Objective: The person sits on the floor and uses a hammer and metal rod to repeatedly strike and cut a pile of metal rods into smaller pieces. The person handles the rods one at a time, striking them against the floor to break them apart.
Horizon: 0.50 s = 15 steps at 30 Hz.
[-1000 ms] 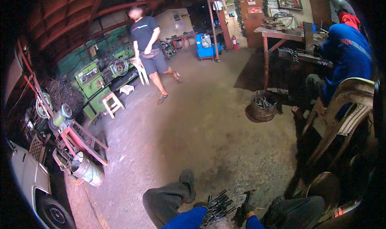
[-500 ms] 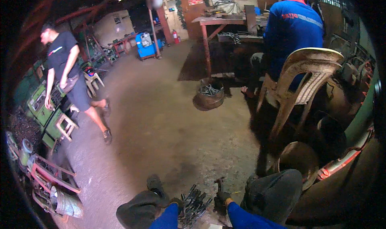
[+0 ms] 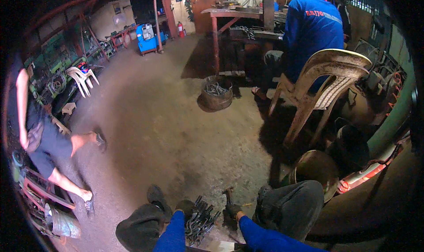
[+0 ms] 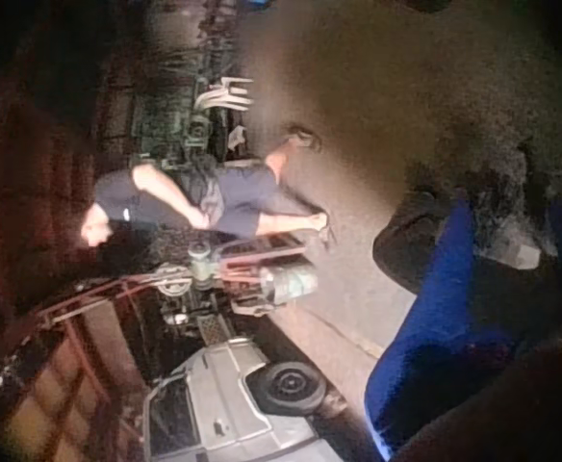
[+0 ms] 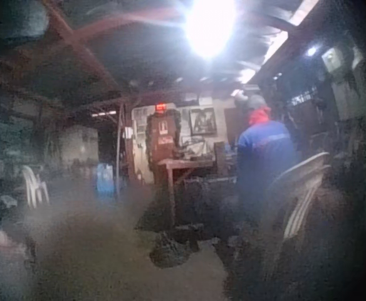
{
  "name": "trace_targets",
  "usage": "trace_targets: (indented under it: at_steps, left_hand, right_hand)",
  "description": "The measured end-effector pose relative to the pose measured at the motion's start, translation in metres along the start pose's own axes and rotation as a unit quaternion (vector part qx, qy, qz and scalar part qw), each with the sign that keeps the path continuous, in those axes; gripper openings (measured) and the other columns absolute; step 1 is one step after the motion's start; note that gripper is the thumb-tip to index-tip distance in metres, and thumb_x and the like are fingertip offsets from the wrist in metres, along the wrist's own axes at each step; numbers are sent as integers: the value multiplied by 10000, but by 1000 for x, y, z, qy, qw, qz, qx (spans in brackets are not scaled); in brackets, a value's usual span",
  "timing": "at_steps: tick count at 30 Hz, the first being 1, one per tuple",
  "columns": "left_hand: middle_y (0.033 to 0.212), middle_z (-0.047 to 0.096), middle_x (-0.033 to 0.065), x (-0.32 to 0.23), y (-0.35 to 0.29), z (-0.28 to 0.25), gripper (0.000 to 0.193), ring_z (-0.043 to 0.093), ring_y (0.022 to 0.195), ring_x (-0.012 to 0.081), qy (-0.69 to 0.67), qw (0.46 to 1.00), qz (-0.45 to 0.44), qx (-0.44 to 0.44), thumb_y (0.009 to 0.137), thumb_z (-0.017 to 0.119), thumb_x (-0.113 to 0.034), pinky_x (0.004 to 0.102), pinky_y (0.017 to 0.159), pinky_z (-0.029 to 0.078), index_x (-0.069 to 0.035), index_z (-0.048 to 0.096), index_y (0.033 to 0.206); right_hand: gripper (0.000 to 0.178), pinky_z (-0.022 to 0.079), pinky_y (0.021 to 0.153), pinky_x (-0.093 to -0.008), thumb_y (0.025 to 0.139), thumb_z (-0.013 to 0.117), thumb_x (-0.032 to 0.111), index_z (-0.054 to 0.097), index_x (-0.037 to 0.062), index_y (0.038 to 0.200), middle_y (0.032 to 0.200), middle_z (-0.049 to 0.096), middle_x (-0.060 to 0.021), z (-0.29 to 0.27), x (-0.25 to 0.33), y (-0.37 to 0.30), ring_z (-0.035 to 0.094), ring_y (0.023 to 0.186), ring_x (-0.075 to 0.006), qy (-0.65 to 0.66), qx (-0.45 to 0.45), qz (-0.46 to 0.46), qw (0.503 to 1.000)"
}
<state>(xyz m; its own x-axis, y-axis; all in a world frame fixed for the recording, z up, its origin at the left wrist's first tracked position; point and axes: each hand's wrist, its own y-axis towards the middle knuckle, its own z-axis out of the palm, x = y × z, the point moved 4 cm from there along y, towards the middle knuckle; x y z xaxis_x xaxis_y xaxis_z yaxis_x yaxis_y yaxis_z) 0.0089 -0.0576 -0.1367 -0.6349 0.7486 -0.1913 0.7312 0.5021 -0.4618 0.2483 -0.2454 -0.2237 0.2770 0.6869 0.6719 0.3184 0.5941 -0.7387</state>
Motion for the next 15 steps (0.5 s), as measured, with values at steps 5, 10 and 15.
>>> trace_targets:
  at_steps: [5, 10, 15]
  left_hand:
    - [1116, 724, 137, 22, 5, 30, 320, 692, 1021, 355, 87, 993, 29, 71, 778, 676, -282, 475, 902, 555, -181, 748, 1073]
    - [1161, 709, 156, 45, -8, 42, 329, 681, 1062, 331, -360, 874, -309, 107, 831, 630, -286, 465, 949, 531, -160, 734, 1117]
    - [1155, 712, 182, 38, 4, 19, 298, 693, 1055, 333, 31, 992, -114, 36, 876, 603, -234, 465, 970, 524, -90, 741, 1097]
  right_hand:
    - [399, 520, 758, -460, 921, 584, 455, 725, 101, 1039, 960, 721, -191, 7, 6, 21, 692, 882, -340, -268, 11, -160, 950]
    - [414, 512, 854, -494, 927, 596, 435, 698, 106, 1156, 1060, 714, -224, 9, 1, 7, 677, 1006, -396, -126, 49, -66, 989]
    - [365, 516, 847, -492, 909, 639, 369, 680, 104, 1156, 1045, 717, -215, -3, 26, 18, 674, 1004, -402, -285, 50, -154, 945]
